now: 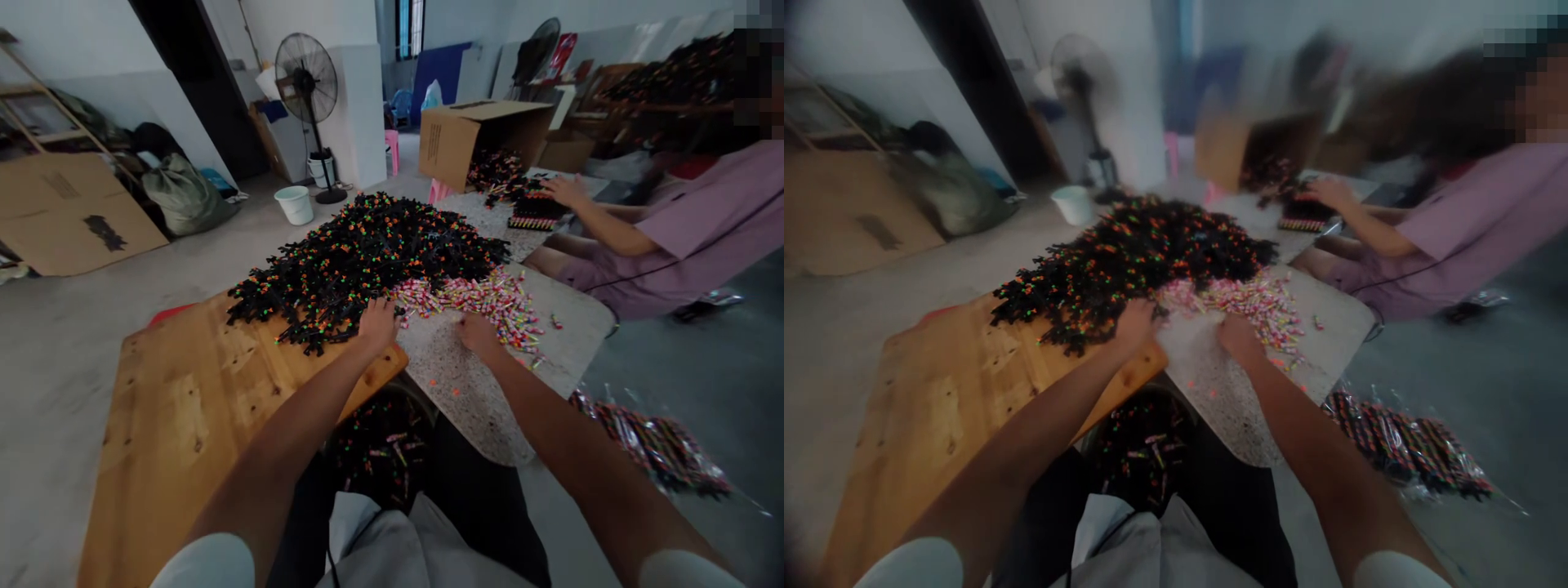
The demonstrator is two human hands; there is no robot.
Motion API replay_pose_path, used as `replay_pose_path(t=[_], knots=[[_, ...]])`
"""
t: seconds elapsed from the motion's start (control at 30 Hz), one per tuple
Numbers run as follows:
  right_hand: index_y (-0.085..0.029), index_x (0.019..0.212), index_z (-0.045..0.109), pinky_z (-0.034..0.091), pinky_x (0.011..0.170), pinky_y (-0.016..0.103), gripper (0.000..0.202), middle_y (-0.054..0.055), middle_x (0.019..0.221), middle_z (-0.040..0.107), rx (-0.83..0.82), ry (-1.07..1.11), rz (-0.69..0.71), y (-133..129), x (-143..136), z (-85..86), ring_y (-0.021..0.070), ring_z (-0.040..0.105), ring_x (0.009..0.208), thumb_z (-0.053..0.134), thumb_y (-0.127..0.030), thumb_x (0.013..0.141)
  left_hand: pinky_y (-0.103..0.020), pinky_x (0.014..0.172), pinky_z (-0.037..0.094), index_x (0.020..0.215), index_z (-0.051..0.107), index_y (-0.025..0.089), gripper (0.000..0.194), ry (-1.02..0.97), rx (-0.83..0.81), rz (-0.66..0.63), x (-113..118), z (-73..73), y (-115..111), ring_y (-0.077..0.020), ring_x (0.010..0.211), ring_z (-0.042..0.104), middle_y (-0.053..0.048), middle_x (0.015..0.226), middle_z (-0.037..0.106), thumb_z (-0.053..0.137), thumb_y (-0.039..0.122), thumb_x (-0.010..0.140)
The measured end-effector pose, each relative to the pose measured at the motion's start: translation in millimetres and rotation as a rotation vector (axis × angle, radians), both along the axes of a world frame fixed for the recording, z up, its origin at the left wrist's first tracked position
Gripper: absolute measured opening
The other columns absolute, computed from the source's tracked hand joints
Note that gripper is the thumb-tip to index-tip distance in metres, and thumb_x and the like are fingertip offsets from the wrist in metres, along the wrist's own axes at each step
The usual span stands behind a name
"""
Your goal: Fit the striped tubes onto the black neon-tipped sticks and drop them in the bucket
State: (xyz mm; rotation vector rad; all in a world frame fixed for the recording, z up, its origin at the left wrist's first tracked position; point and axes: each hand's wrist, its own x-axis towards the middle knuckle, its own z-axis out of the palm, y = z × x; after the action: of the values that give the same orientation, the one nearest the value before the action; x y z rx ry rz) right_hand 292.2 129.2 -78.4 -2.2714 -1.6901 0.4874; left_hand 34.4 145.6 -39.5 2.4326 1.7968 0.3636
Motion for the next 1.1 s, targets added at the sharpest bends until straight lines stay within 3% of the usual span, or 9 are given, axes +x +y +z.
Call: replay_pose_path(t=[0.2, 0.3, 0.4, 0.47, 0.57, 0.63, 0.7, 0.87, 1.1], knots=[[-0.017, 0.099, 0.067, 0.048, 0.066, 0.026, 0.028, 0.007, 0.085, 0.075, 0.138, 0.248, 0.048, -52, -15, -5.3, 0.0194, 0.070, 0.077, 0.051, -0.039, 0.094, -0.058, 0.118, 0.030, 0.128, 0.068, 0.012, 0.043, 0.181, -0.031, -0.097, 8, -13.2, 31, -0.0396, 0.139, 0.041, -0.022, 0.148, 0.054, 0.067, 0.039, 0.096], [-0.021, 0.089, 0.057, 0.041, 0.050, 0.024, 0.018, -0.003, 0.065, 0.065, 0.195, 0.670, 0.104, -73, -22, -2.6, 0.0140, 0.055, 0.051, 0.055, -0.039, 0.086, -0.058, 0.124, 0.023, 0.122, 0.069, 0.017, 0.030, 0.129, 0.014, -0.159, -4, -14.4, 27, -0.0346, 0.139, 0.043, -0.017, 0.145, 0.059, 0.068, 0.029, 0.095], [-0.023, 0.088, 0.051, 0.038, 0.044, 0.022, 0.019, -0.006, 0.067, 0.064, 0.224, 0.974, 0.129, -83, -32, 10.4, 0.0106, 0.049, 0.045, 0.062, -0.036, 0.078, -0.051, 0.119, 0.036, 0.112, 0.069, 0.017, 0.019, -0.104, -0.033, -0.136, -18, -9.0, 7, -0.0283, 0.125, 0.058, -0.013, 0.123, 0.070, 0.066, 0.025, 0.095], [-0.023, 0.090, 0.051, 0.039, 0.044, 0.022, 0.022, -0.006, 0.071, 0.066, 0.257, 1.077, 0.148, -86, -41, 24.9, 0.0100, 0.050, 0.046, 0.065, -0.037, 0.079, -0.042, 0.104, 0.051, 0.111, 0.067, 0.016, 0.020, -0.377, -0.173, -0.116, -25, -1.4, -14, -0.0240, 0.108, 0.067, -0.010, 0.107, 0.073, 0.065, 0.028, 0.096], [-0.022, 0.099, 0.058, 0.042, 0.044, 0.024, 0.030, -0.004, 0.075, 0.067, 0.282, 1.189, 0.234, -92, -58, 49.8, 0.0096, 0.052, 0.047, 0.069, -0.045, 0.084, -0.032, 0.083, 0.059, 0.130, 0.058, 0.016, 0.038, -0.813, -0.541, -0.226, -34, 15.0, -52, -0.0185, 0.088, 0.073, -0.007, 0.100, 0.075, 0.064, 0.032, 0.096], [-0.021, 0.106, 0.062, 0.043, 0.045, 0.024, 0.038, -0.003, 0.077, 0.067, 0.283, 1.240, 0.284, -99, -69, 64.8, 0.0096, 0.053, 0.049, 0.071, -0.050, 0.085, -0.030, 0.075, 0.060, 0.139, 0.051, 0.017, 0.052, -0.983, -0.809, -0.299, -39, 27.7, -75, -0.0181, 0.082, 0.076, -0.009, 0.102, 0.077, 0.068, 0.036, 0.093], [-0.021, 0.106, 0.064, 0.043, 0.046, 0.025, 0.040, -0.003, 0.075, 0.066, 0.268, 1.273, 0.316, -106, -77, 76.2, 0.0097, 0.053, 0.049, 0.073, -0.053, 0.084, -0.028, 0.068, 0.060, 0.134, 0.051, 0.017, 0.055, -1.050, -0.955, -0.316, -42, 39.4, -93, -0.0191, 0.080, 0.078, -0.012, 0.108, 0.077, 0.073, 0.038, 0.088], [-0.020, 0.098, 0.065, 0.043, 0.045, 0.025, 0.036, -0.005, 0.067, 0.062, 0.202, 1.290, 0.343, -122, -85, 87.3, 0.0104, 0.052, 0.049, 0.075, -0.051, 0.082, -0.018, 0.046, 0.042, 0.125, 0.057, 0.015, 0.049, -1.031, -0.892, -0.336, -43, 58.7, -113, -0.0104, 0.054, 0.067, -0.008, 0.100, 0.077, 0.074, 0.036, 0.084], [-0.020, 0.102, 0.067, 0.044, 0.047, 0.026, 0.037, -0.003, 0.071, 0.065, 0.228, 1.280, 0.338, -133, -87, 80.8, 0.0107, 0.054, 0.050, 0.075, -0.052, 0.085, -0.019, 0.042, 0.033, 0.123, 0.069, 0.010, 0.054, -0.940, -0.764, -0.301, -42, 66.9, -124, -0.0044, 0.042, 0.047, -0.002, 0.078, 0.072, 0.076, 0.051, 0.088]])
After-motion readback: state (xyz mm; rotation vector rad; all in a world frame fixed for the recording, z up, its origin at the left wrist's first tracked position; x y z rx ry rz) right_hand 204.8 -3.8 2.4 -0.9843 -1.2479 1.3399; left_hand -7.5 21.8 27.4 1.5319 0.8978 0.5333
